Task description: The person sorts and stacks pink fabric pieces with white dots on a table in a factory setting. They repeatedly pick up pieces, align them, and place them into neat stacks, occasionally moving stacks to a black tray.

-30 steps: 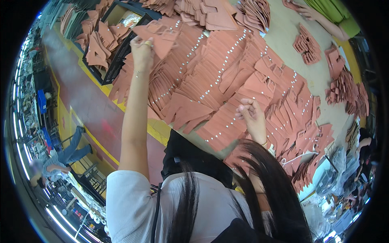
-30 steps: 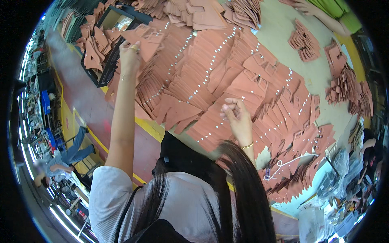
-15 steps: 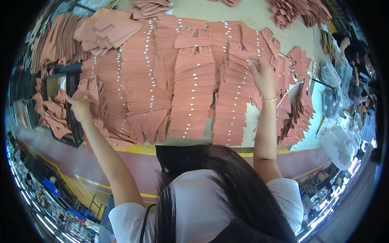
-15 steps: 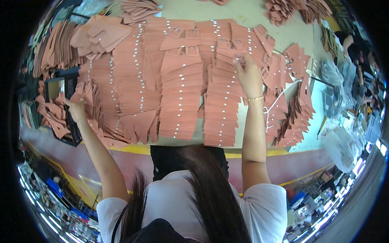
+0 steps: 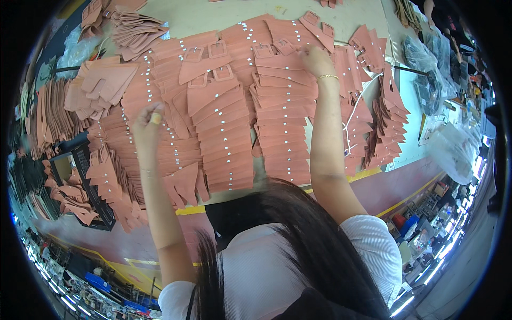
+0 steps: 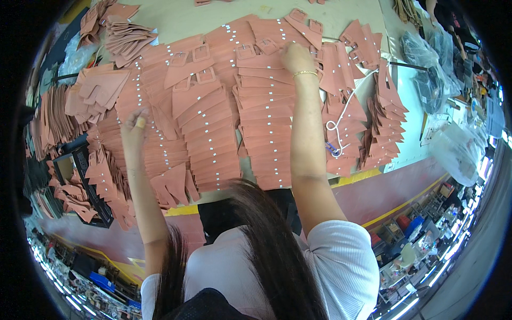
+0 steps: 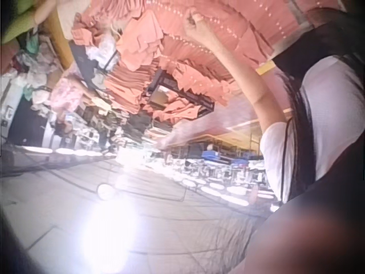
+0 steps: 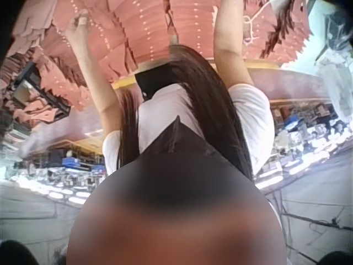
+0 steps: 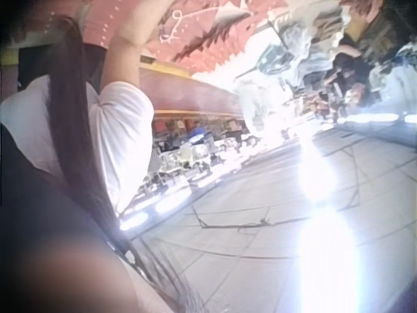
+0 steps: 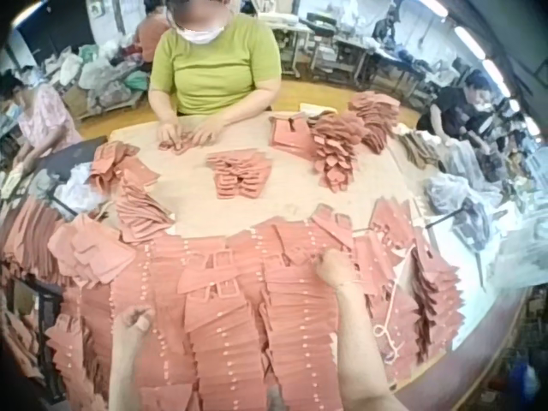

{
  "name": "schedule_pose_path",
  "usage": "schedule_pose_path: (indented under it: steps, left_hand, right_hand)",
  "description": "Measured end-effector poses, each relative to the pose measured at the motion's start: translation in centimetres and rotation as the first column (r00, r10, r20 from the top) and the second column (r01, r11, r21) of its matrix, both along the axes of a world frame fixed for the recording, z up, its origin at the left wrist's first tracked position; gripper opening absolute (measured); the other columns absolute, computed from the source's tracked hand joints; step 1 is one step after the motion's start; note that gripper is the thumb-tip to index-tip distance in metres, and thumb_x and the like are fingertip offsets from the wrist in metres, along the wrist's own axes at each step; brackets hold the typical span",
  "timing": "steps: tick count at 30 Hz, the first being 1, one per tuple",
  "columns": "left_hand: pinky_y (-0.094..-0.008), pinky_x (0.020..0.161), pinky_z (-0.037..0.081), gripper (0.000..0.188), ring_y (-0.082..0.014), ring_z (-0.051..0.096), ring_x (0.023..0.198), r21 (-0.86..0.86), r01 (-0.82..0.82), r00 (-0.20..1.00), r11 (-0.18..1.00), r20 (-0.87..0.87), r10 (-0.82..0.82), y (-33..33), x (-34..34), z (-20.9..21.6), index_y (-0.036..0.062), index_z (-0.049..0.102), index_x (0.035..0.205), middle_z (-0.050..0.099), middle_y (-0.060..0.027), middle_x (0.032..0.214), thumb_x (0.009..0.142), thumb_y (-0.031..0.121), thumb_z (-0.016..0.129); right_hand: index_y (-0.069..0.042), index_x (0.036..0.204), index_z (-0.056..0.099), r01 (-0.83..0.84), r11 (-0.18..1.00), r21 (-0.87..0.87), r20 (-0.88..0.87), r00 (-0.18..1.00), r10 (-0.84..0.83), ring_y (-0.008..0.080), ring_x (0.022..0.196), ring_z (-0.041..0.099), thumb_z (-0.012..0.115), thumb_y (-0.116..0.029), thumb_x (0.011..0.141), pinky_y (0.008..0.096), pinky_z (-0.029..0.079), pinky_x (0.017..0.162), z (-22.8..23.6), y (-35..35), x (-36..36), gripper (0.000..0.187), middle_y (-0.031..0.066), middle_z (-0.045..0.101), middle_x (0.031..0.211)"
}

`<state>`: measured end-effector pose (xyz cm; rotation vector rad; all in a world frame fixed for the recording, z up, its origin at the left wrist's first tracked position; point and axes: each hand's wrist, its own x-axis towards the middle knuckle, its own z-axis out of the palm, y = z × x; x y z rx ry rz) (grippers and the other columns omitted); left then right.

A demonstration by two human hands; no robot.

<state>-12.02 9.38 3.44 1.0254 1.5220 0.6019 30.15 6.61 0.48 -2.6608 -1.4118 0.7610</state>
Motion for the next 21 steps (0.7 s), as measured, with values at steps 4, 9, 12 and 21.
schedule_pose_path:
  steps: [4,9,12,21]
  left_hand:
    - [-0.0186,0.038,0.031,0.03,-0.0046,0.043,0.047,-0.137,0.0,0.994,0.991,0.109,0.015,0.2,4.0,-0.8,-0.0009,0.059,0.112,0.062,-0.0045,0.078,0.093,0.022,0.058]
    - [-0.019,0.041,0.038,0.03,-0.0065,0.05,0.049,-0.203,0.034,0.995,0.979,0.103,-0.013,2.2,6.1,-2.0,-0.0002,0.057,0.113,0.063,-0.0085,0.081,0.098,0.023,0.048]
    - [-0.0194,0.042,0.041,0.026,-0.0072,0.052,0.05,-0.219,0.041,0.991,0.975,0.134,-0.011,2.8,6.7,-2.4,0.0005,0.058,0.106,0.064,-0.0094,0.081,0.098,0.023,0.047]
    - [-0.0212,0.037,0.036,0.029,-0.0073,0.049,0.042,-0.175,0.129,0.981,0.976,-0.122,-0.152,1.9,6.0,-1.7,0.0001,0.059,0.092,0.06,-0.0047,0.064,0.094,0.028,0.056]
  right_hand:
    - [-0.007,0.111,0.066,0.059,0.996,0.065,-0.057,0.997,-0.056,0.0338,0.105,0.061,0.066,-0.031,0.08,0.0428,0.048,0.09,-0.9,-0.2,-0.9,0.038,0.0195,0.066,0.108]
    - [-0.008,0.112,0.066,0.098,0.993,0.065,-0.028,0.995,-0.097,0.0324,0.105,0.061,0.069,-0.03,0.078,0.0419,0.049,0.09,-1.5,-0.4,-1.0,0.041,0.0173,0.066,0.11]
    - [-0.008,0.113,0.066,0.068,0.997,0.045,-0.017,0.998,-0.067,0.0332,0.104,0.062,0.069,-0.029,0.077,0.0427,0.049,0.09,-1.5,-0.7,-0.6,0.041,0.0176,0.066,0.109]
    - [-0.006,0.112,0.067,0.054,0.992,0.112,0.013,0.998,-0.055,0.0358,0.1,0.063,0.07,-0.027,0.076,0.0427,0.049,0.086,-2.2,-0.7,-0.4,0.041,0.0207,0.067,0.102]
